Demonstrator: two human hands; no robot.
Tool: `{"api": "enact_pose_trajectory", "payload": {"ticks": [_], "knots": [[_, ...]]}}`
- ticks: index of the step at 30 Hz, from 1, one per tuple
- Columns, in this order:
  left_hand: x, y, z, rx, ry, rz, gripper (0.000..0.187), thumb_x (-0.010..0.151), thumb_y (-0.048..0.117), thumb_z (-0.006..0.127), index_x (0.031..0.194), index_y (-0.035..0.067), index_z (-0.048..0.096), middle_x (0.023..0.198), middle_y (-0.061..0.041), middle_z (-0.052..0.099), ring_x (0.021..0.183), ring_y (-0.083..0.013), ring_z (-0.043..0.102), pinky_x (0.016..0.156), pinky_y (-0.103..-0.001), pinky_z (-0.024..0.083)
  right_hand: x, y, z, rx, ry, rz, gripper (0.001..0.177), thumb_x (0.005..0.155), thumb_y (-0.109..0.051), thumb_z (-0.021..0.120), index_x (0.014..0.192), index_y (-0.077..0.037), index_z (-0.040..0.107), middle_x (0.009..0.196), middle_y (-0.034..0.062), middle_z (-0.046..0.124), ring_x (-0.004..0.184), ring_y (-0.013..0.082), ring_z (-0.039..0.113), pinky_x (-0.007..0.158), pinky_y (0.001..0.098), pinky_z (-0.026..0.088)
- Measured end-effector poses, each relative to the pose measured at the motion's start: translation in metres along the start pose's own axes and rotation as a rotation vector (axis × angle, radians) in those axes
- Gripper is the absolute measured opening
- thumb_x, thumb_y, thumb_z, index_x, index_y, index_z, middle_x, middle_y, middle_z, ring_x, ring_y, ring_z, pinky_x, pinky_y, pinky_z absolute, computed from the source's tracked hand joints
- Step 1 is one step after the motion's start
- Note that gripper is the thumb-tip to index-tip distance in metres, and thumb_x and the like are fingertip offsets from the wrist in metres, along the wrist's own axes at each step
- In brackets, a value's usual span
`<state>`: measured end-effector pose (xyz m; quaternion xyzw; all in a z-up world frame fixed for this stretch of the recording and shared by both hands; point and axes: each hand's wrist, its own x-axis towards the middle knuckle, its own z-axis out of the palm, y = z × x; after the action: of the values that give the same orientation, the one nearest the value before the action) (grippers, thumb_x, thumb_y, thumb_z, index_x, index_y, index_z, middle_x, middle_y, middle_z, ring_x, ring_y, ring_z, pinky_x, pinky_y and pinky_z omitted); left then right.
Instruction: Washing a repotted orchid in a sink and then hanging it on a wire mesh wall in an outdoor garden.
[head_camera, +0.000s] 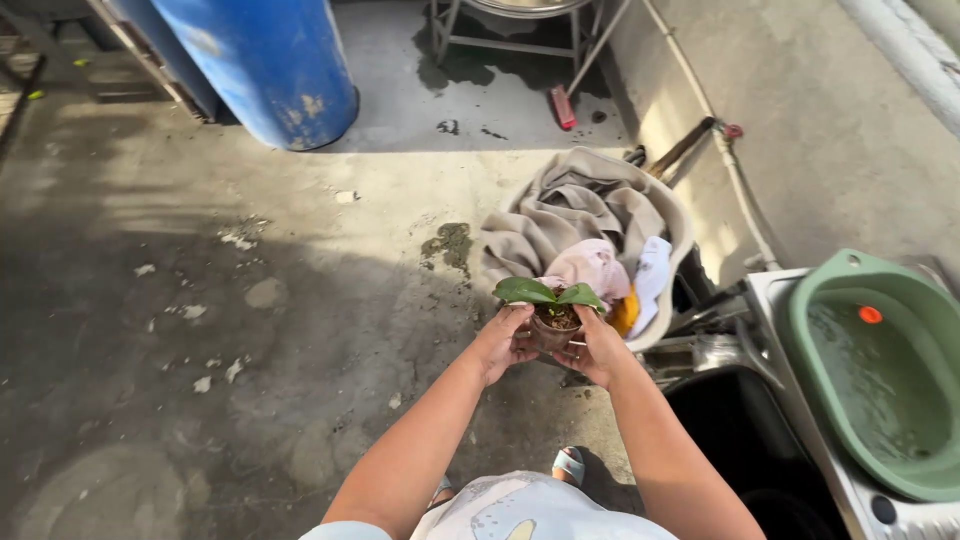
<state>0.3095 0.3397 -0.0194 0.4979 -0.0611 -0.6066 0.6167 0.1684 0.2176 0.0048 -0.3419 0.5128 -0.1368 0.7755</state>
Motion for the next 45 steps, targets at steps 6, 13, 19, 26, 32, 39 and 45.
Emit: {"api": "enact_pose_trajectory", "payload": {"ticks": [6,13,19,26,32,39,45], "knots": [[-0.117,0.068,-0.147,-0.156,0.269,0.19,0.082,0.097,0.046,0.072,0.158,0.011,0.03,0.147,-0.028,0.034,0.134,-0.0487,0.048,0.105,-0.06,0.049,0.026,0.068,0.198,-0.211,-0.287,0.081,0.088,0.097,-0.054,0.066,0.162,-0.016,0.02,0.127,0.033,0.054,0.114,0.0465,0.064,0.101,0.0631,0.05],[-0.171,0.131,-0.316,-0.378,0.566,0.497,0.071,0.095,0.038,0.075,0.151,0.012,0.041,0.134,-0.019,0.045,0.118,-0.0417,0.06,0.097,-0.052,0.058,0.034,0.105,0.42,-0.373,-0.569,0.074,0.075,0.097,-0.048,0.069,0.156,-0.015,0.037,0.131,0.0337,0.055,0.119,0.0494,0.062,0.103,0.0642,0.05],[-0.202,0.22,-0.432,-0.458,0.71,0.705,0.062,0.095,0.036,0.073,0.148,0.016,0.048,0.131,-0.017,0.045,0.117,-0.0445,0.062,0.096,-0.052,0.059,0.033,0.113,0.588,-0.389,-0.828,0.011,0.054,0.098,-0.039,0.07,0.142,-0.012,0.053,0.122,0.0255,0.059,0.115,0.044,0.062,0.103,0.0613,0.05],[-0.246,0.334,-0.551,-0.435,0.856,0.767,0.064,0.097,0.039,0.071,0.154,0.023,0.047,0.146,-0.02,0.05,0.118,-0.0397,0.065,0.095,-0.047,0.058,0.041,0.12,0.785,-0.451,-1.003,-0.001,0.064,0.099,-0.03,0.068,0.154,-0.012,0.041,0.131,0.0261,0.053,0.115,0.0421,0.059,0.103,0.0591,0.05],[-0.274,0.418,-0.671,-0.392,0.913,0.843,0.066,0.1,0.044,0.067,0.157,0.026,0.042,0.155,-0.017,0.045,0.126,-0.0387,0.059,0.102,-0.048,0.052,0.088,0.161,0.961,-0.527,-1.055,0.004,0.039,0.097,-0.034,0.069,0.131,-0.021,0.057,0.113,0.0166,0.06,0.102,0.0343,0.066,0.093,0.0504,0.058],[-0.321,0.526,-0.865,-0.295,0.967,0.89,0.074,0.097,0.046,0.07,0.16,0.022,0.038,0.145,-0.011,0.052,0.125,-0.0313,0.054,0.103,-0.045,0.046,0.117,0.215,1.193,-0.559,-1.185,-0.003,0.049,0.103,-0.032,0.06,0.147,-0.015,0.047,0.123,0.0212,0.056,0.105,0.034,0.061,0.099,0.0555,0.052],[-0.342,0.64,-1.053,-0.38,0.99,0.907,0.066,0.097,0.048,0.069,0.154,0.021,0.048,0.149,-0.012,0.049,0.13,-0.0317,0.048,0.111,-0.049,0.035,0.129,0.245,1.385,-0.488,-1.086,0.075,0.032,0.097,-0.033,0.066,0.126,-0.024,0.056,0.109,0.0157,0.061,0.093,0.0304,0.067,0.093,0.0508,0.057]]}}
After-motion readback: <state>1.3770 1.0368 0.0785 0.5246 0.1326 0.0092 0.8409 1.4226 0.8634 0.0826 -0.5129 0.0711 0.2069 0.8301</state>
